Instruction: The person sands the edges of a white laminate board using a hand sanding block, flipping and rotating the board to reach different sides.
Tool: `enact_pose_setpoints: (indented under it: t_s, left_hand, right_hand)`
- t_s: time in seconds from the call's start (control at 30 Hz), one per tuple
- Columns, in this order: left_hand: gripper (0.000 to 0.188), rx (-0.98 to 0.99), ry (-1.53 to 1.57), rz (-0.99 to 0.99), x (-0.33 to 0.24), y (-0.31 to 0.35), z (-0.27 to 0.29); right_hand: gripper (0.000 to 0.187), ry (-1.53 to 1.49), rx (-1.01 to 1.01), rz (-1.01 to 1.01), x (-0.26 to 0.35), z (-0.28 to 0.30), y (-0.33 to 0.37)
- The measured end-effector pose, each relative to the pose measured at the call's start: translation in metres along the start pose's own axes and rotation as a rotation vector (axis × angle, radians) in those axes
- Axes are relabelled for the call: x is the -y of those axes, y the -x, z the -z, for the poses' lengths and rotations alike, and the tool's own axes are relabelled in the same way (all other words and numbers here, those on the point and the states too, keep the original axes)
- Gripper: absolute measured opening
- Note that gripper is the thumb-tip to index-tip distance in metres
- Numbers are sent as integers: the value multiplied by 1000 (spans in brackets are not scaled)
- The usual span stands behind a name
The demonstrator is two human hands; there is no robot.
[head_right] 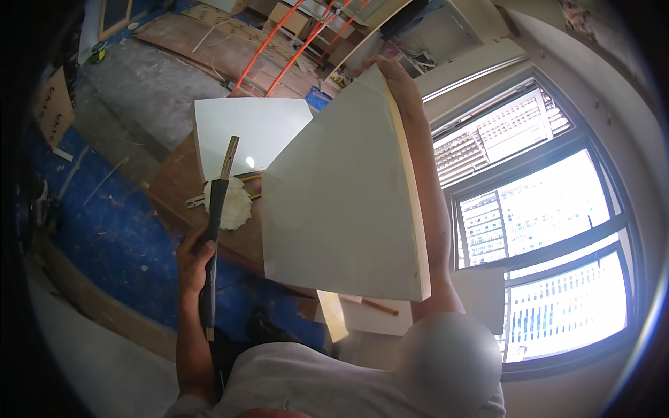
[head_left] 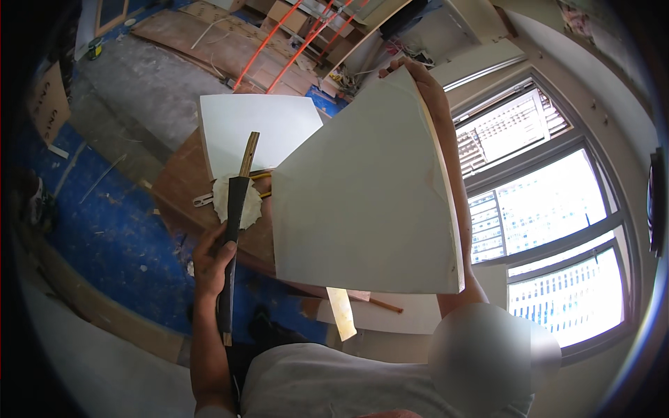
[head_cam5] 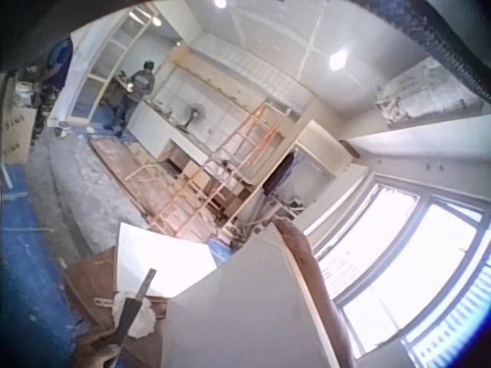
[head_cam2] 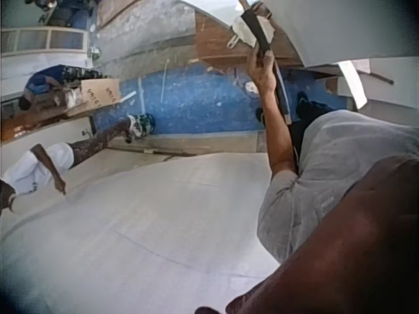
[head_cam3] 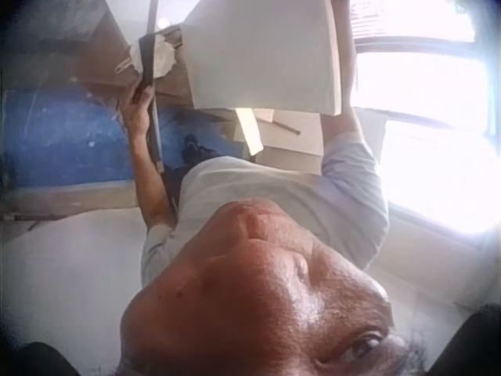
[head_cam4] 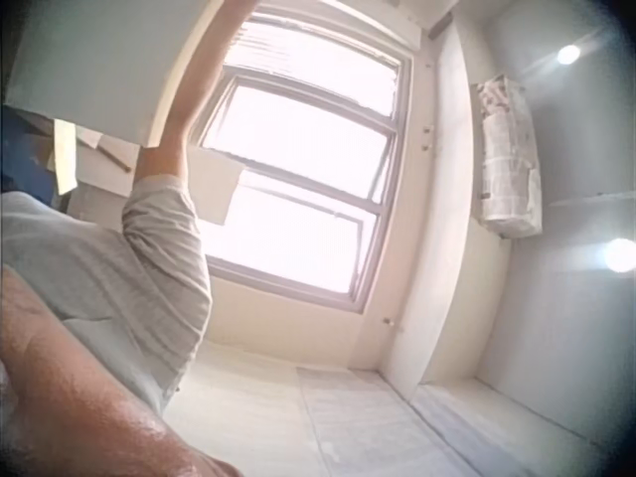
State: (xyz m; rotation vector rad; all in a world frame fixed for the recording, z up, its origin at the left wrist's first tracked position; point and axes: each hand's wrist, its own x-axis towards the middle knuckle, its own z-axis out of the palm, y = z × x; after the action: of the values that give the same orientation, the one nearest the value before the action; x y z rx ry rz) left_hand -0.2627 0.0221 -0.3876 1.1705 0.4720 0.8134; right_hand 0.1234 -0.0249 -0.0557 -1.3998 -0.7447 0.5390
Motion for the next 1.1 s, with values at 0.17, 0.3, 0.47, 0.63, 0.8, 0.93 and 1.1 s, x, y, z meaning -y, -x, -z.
enact_pose_setpoints:
  t_s: [0.17, 0.3, 0.47, 0.63, 0.8, 0.93, 1.1]
  left_hand:
    - [53, 68, 44, 40, -15, 0, 7]
    - [53, 65, 0, 34, -33, -4, 18]
    - [50, 45, -81, 53, -49, -23, 39]
    - [39, 89, -153, 95, -65, -49, 36]
    - [31, 61, -171, 146, -59, -62, 41]
    - [27, 31, -69, 122, -52, -79, 39]
    - [40, 118, -163, -95, -80, -113, 2]
  right_hand:
    - [33, 388, 59, 90, 1, 37, -17]
    - [45, 569, 16, 103, 19, 18, 0]
    - [69, 1079, 125, -78, 51, -40, 58]
    - [66, 1230, 34, 192, 36, -15, 54]
    - [63, 1322, 63, 145, 40, 16, 60]
    - [61, 1312, 64, 174, 38, 33, 61]
    - [58, 1328, 28, 54, 50, 18, 63]
